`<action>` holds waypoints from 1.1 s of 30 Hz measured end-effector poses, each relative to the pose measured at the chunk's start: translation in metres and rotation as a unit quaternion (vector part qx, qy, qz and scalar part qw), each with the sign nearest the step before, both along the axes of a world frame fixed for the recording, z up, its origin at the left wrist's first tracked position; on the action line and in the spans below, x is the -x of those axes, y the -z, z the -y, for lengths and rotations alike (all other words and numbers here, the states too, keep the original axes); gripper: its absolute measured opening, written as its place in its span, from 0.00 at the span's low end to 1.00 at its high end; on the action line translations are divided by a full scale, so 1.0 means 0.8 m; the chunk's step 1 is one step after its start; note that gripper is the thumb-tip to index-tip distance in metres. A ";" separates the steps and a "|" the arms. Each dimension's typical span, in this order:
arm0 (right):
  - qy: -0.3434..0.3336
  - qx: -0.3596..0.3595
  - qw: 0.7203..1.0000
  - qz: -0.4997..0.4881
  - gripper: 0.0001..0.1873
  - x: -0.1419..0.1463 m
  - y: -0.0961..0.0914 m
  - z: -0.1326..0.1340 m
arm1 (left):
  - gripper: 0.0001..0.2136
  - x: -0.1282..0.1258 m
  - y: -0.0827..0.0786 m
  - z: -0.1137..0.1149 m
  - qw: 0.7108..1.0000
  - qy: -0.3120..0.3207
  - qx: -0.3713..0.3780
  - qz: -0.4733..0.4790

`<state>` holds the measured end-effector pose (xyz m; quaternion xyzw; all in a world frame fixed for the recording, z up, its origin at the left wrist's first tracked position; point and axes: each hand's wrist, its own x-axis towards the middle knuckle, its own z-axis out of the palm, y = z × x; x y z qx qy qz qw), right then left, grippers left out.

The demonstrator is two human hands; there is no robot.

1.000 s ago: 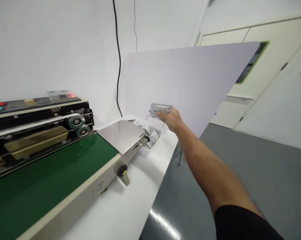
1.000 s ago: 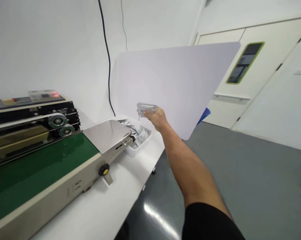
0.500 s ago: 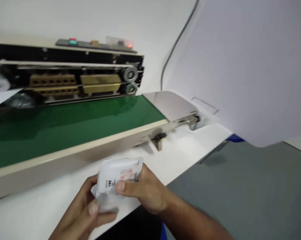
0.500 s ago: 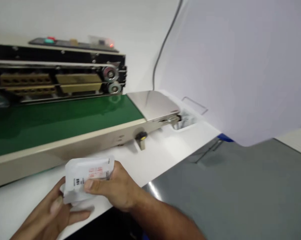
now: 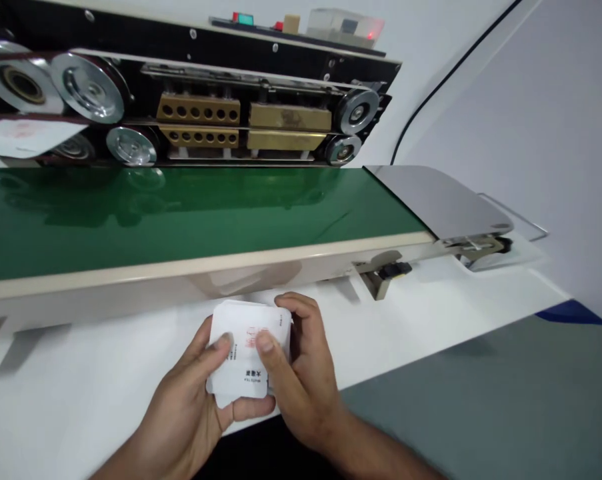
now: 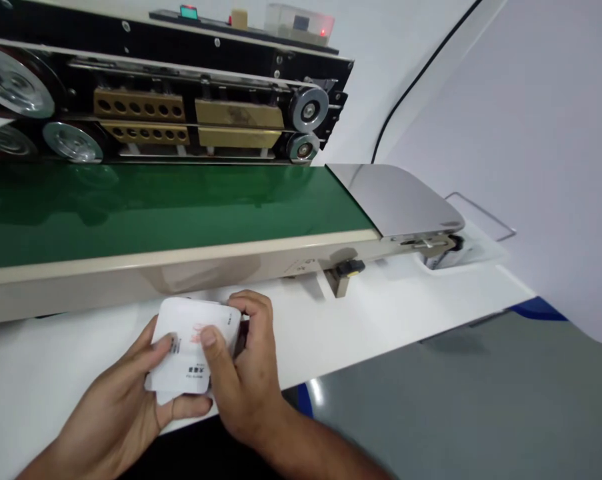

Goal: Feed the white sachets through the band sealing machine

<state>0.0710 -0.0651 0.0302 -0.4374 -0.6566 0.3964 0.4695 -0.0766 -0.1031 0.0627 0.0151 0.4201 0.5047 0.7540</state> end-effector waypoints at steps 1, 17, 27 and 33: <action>0.012 0.020 0.999 -0.031 0.17 0.000 0.003 0.001 | 0.20 0.000 0.001 0.001 1.000 0.009 -0.007 -0.006; -0.173 0.092 0.960 0.201 0.14 -0.043 -0.051 -0.034 | 0.17 -0.005 0.009 0.003 0.985 0.116 -0.078 -0.097; -0.170 0.108 0.975 0.091 0.20 -0.025 -0.048 -0.035 | 0.20 0.000 0.021 0.005 0.969 0.184 -0.111 -0.124; -0.133 0.136 0.982 0.010 0.19 -0.028 -0.037 -0.026 | 0.21 -0.004 0.026 0.009 0.975 0.170 -0.095 -0.107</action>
